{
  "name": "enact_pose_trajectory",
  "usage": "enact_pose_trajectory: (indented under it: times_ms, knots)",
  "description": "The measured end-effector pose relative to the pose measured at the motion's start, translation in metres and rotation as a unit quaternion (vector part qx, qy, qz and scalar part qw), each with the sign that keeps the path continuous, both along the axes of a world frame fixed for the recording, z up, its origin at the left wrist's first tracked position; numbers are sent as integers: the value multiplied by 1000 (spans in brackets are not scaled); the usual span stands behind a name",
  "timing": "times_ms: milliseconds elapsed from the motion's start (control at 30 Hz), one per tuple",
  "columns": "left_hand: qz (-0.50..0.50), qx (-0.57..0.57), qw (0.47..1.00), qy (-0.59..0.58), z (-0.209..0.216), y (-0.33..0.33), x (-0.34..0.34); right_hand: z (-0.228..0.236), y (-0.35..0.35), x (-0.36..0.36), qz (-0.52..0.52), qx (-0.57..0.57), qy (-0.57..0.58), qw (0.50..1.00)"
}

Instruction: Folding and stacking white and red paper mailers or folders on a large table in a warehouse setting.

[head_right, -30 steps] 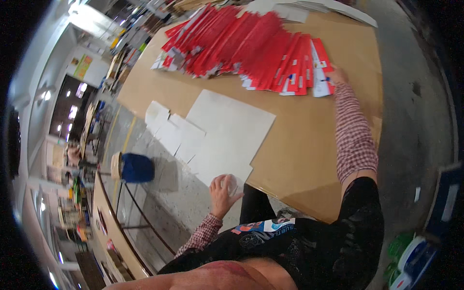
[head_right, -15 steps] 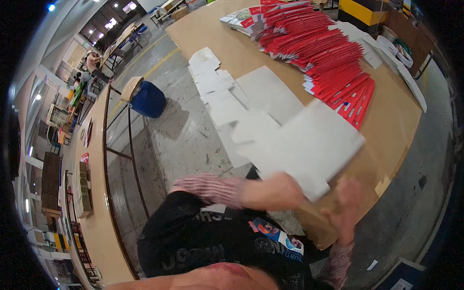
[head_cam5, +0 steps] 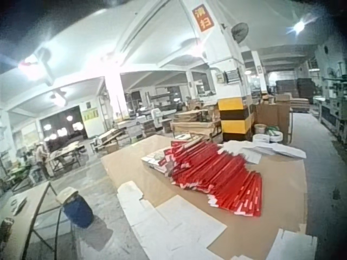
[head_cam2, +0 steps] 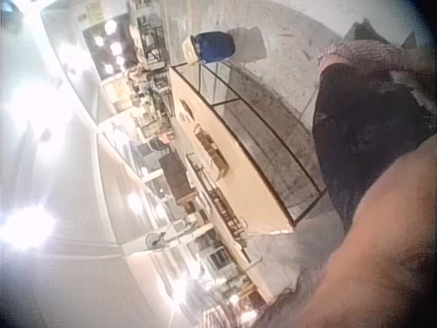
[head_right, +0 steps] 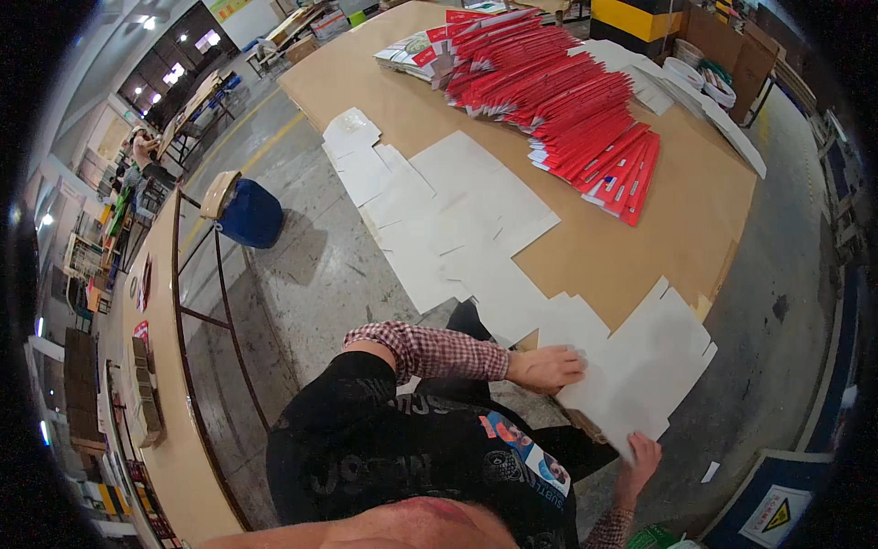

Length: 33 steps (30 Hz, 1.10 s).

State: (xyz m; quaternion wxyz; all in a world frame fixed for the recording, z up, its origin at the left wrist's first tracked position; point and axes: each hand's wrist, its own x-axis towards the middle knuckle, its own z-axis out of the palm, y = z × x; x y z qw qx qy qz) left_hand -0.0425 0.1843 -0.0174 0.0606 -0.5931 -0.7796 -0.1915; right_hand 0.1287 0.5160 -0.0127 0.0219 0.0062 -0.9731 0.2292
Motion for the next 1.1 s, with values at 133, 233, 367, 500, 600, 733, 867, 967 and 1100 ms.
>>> enact_pose_trajectory:
  times_ms: [133,233,367,500,600,733,867,967,1100]
  knots:
    - [73,30,961,-264,-2,19,-23,15,-11,-38,-198,-289,-44,936]
    - [170,62,931,-316,-11,38,-21,31,-40,-63,-201,-148,37,968]
    - [162,37,986,-21,-34,60,11,39,-64,-79,-12,141,113,983]
    - [79,73,994,-30,-20,30,35,4,-86,-79,144,5,77,987]
    - [33,10,996,-78,1,-19,32,14,-85,-71,172,-73,32,982]
    - [115,-45,965,-230,3,-13,-8,-10,-64,-64,187,-78,52,978]
    - [255,60,939,-222,-19,14,-6,-46,-39,-71,214,1,62,975]
    - [309,7,944,-111,-36,26,7,-77,-18,-84,296,104,105,944]
    - [192,37,980,48,-53,28,27,-27,-59,-78,219,88,68,969]
